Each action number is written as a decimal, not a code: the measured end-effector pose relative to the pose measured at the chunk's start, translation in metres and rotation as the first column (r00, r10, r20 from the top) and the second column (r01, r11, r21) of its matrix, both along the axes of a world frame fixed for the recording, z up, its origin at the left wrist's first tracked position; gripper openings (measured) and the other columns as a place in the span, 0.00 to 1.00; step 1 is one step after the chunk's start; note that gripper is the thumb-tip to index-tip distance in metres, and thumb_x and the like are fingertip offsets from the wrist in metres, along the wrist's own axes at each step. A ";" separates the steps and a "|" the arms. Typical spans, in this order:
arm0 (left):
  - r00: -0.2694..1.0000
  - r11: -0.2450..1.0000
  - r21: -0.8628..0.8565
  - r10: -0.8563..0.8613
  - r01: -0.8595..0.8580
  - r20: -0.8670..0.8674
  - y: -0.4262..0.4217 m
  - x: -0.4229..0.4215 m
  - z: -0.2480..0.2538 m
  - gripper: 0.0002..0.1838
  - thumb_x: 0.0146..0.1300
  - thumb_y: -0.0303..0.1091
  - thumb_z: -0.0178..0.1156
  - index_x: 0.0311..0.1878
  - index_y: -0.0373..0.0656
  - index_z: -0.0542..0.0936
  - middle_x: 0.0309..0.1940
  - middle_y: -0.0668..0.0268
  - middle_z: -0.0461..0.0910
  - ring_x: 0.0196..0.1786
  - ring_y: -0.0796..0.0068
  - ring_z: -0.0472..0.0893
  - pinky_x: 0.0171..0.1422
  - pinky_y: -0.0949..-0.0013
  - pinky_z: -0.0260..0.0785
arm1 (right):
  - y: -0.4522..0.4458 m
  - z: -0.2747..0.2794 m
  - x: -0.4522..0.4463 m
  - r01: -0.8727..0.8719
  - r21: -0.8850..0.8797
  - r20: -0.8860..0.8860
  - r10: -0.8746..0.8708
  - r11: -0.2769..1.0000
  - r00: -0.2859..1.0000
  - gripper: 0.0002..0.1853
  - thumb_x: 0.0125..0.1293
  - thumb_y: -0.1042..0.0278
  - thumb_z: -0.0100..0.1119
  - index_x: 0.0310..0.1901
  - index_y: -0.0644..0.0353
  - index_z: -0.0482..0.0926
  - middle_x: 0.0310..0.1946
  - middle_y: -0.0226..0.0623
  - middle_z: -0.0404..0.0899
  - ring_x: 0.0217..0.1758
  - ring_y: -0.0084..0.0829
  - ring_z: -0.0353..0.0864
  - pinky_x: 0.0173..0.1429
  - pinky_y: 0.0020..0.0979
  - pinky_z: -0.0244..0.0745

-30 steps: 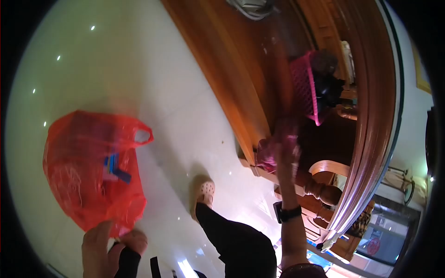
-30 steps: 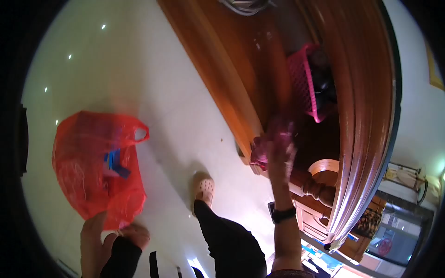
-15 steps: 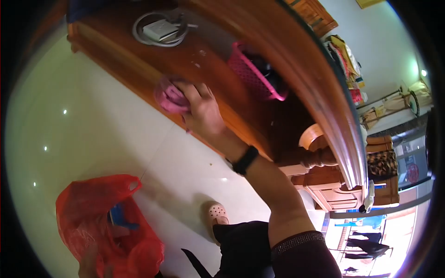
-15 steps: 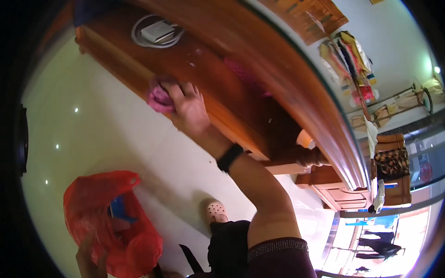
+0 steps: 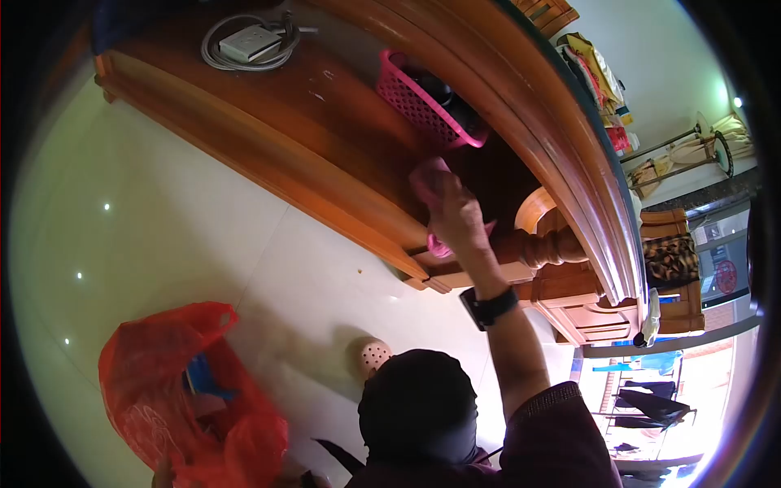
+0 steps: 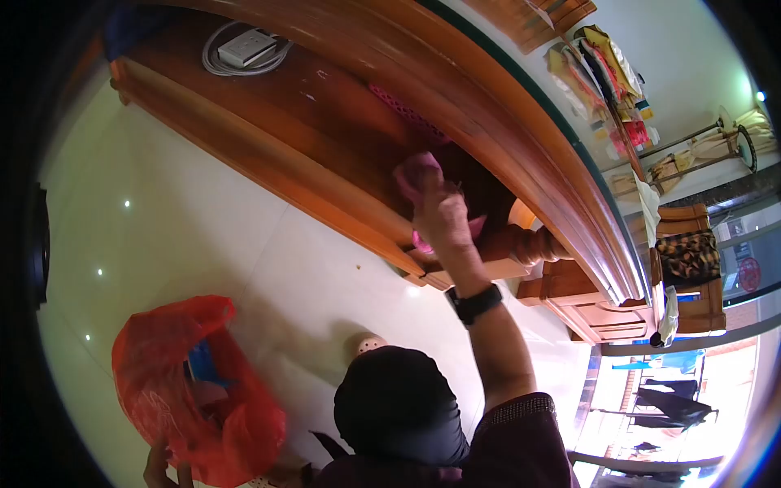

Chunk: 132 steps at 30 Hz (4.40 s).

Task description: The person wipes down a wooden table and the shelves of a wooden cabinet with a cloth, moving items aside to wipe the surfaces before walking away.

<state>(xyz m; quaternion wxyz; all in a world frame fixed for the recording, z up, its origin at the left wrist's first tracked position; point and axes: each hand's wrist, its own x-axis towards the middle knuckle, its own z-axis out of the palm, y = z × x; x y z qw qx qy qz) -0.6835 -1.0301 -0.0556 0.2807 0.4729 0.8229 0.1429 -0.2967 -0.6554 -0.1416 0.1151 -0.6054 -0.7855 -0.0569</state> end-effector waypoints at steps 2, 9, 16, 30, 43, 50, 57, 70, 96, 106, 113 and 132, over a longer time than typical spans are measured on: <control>0.999 0.999 0.022 -0.027 0.028 -0.017 0.006 0.003 0.001 0.19 0.60 0.30 0.61 0.54 0.33 0.76 0.46 0.48 0.80 0.47 0.53 0.80 0.51 0.60 0.72 | -0.013 0.032 0.001 -0.051 -0.066 -0.111 0.043 0.997 0.993 0.23 0.55 0.70 0.58 0.54 0.64 0.69 0.47 0.55 0.75 0.49 0.56 0.77 0.53 0.46 0.74; 1.000 1.000 -0.009 0.009 -0.009 0.010 0.019 0.013 0.007 0.22 0.59 0.26 0.59 0.58 0.38 0.74 0.52 0.51 0.77 0.51 0.50 0.78 0.54 0.58 0.71 | 0.069 0.011 0.020 0.246 -0.010 0.435 -0.217 0.969 0.874 0.32 0.57 0.70 0.55 0.65 0.59 0.57 0.57 0.59 0.67 0.47 0.58 0.77 0.48 0.46 0.78; 0.999 0.999 -0.002 0.047 -0.047 -0.009 0.014 0.010 -0.001 0.23 0.59 0.27 0.58 0.60 0.40 0.72 0.53 0.49 0.76 0.53 0.47 0.77 0.55 0.56 0.70 | 0.065 -0.017 -0.026 -0.172 0.026 0.124 0.168 0.985 0.978 0.28 0.62 0.69 0.47 0.65 0.49 0.60 0.56 0.53 0.69 0.39 0.55 0.80 0.42 0.49 0.78; 0.998 0.999 0.004 -0.049 0.049 0.038 0.042 0.034 0.001 0.22 0.57 0.27 0.59 0.57 0.35 0.73 0.51 0.43 0.75 0.54 0.44 0.75 0.56 0.55 0.69 | 0.163 -0.032 -0.222 -0.561 0.214 -0.284 0.600 0.800 0.748 0.24 0.55 0.70 0.57 0.56 0.51 0.69 0.49 0.53 0.75 0.54 0.54 0.73 0.52 0.48 0.73; 0.999 0.998 -0.050 -0.035 0.038 0.041 0.036 0.022 -0.022 0.25 0.56 0.23 0.58 0.60 0.40 0.71 0.52 0.48 0.76 0.55 0.48 0.75 0.57 0.58 0.69 | 0.003 -0.011 -0.022 -0.285 0.097 0.003 0.286 0.954 0.958 0.37 0.47 0.79 0.55 0.64 0.56 0.62 0.53 0.58 0.65 0.51 0.57 0.68 0.55 0.48 0.69; 0.999 0.999 -0.016 -0.029 0.029 -0.027 0.036 0.029 -0.008 0.28 0.49 0.25 0.63 0.57 0.38 0.73 0.48 0.50 0.77 0.50 0.50 0.76 0.54 0.58 0.69 | 0.119 0.006 -0.189 -0.328 -0.179 0.057 0.342 0.928 0.938 0.27 0.54 0.69 0.57 0.58 0.60 0.69 0.56 0.56 0.69 0.56 0.55 0.70 0.59 0.48 0.67; 0.996 0.968 -0.235 0.090 -0.094 -0.026 0.016 0.033 0.004 0.25 0.59 0.28 0.57 0.62 0.41 0.70 0.54 0.48 0.74 0.53 0.46 0.75 0.56 0.55 0.68 | 0.192 0.024 -0.287 -0.575 -0.052 0.118 0.576 0.817 0.809 0.22 0.57 0.63 0.56 0.54 0.56 0.75 0.58 0.44 0.69 0.62 0.44 0.69 0.60 0.49 0.67; 0.990 0.967 -0.231 0.084 -0.110 -0.117 0.004 0.049 0.016 0.23 0.61 0.31 0.59 0.59 0.38 0.71 0.49 0.46 0.76 0.50 0.47 0.76 0.53 0.56 0.70 | 0.263 0.009 -0.287 -0.424 0.196 0.047 0.424 0.884 0.905 0.17 0.61 0.63 0.55 0.50 0.58 0.77 0.52 0.48 0.74 0.57 0.46 0.74 0.56 0.50 0.69; 0.998 0.972 -0.228 -0.060 0.053 -0.024 0.021 0.036 -0.004 0.23 0.60 0.30 0.58 0.59 0.40 0.70 0.52 0.49 0.75 0.52 0.45 0.75 0.55 0.53 0.69 | 0.145 -0.015 -0.221 -0.522 0.034 -0.027 0.523 0.852 0.852 0.17 0.61 0.51 0.58 0.52 0.37 0.76 0.58 0.49 0.64 0.60 0.57 0.66 0.64 0.48 0.64; 0.936 0.924 -0.152 -0.343 0.352 0.083 0.003 -0.004 -0.037 0.29 0.40 0.27 0.68 0.51 0.36 0.76 0.40 0.53 0.80 0.42 0.53 0.79 0.47 0.60 0.71 | 0.084 -0.015 -0.059 -0.574 0.034 0.152 0.563 0.818 0.812 0.13 0.60 0.70 0.53 0.45 0.43 0.80 0.49 0.31 0.76 0.60 0.41 0.68 0.57 0.41 0.69; 0.893 0.849 -0.287 -0.394 0.444 0.218 0.026 -0.068 -0.092 0.24 0.42 0.31 0.69 0.47 0.41 0.78 0.36 0.54 0.80 0.42 0.52 0.79 0.49 0.58 0.71 | -0.012 -0.001 0.014 0.001 -0.014 0.084 0.000 1.000 0.996 0.10 0.59 0.70 0.57 0.44 0.53 0.78 0.48 0.47 0.68 0.50 0.53 0.69 0.56 0.46 0.68; 0.680 0.768 -0.126 -0.620 0.627 -0.392 0.008 -0.022 -0.193 0.24 0.47 0.36 0.64 0.52 0.45 0.76 0.62 0.58 0.64 0.70 0.44 0.56 0.68 0.27 0.39 | 0.131 0.020 -0.016 0.081 0.084 0.577 -0.114 0.993 0.809 0.33 0.57 0.52 0.55 0.53 0.75 0.62 0.50 0.65 0.69 0.50 0.51 0.77 0.51 0.45 0.77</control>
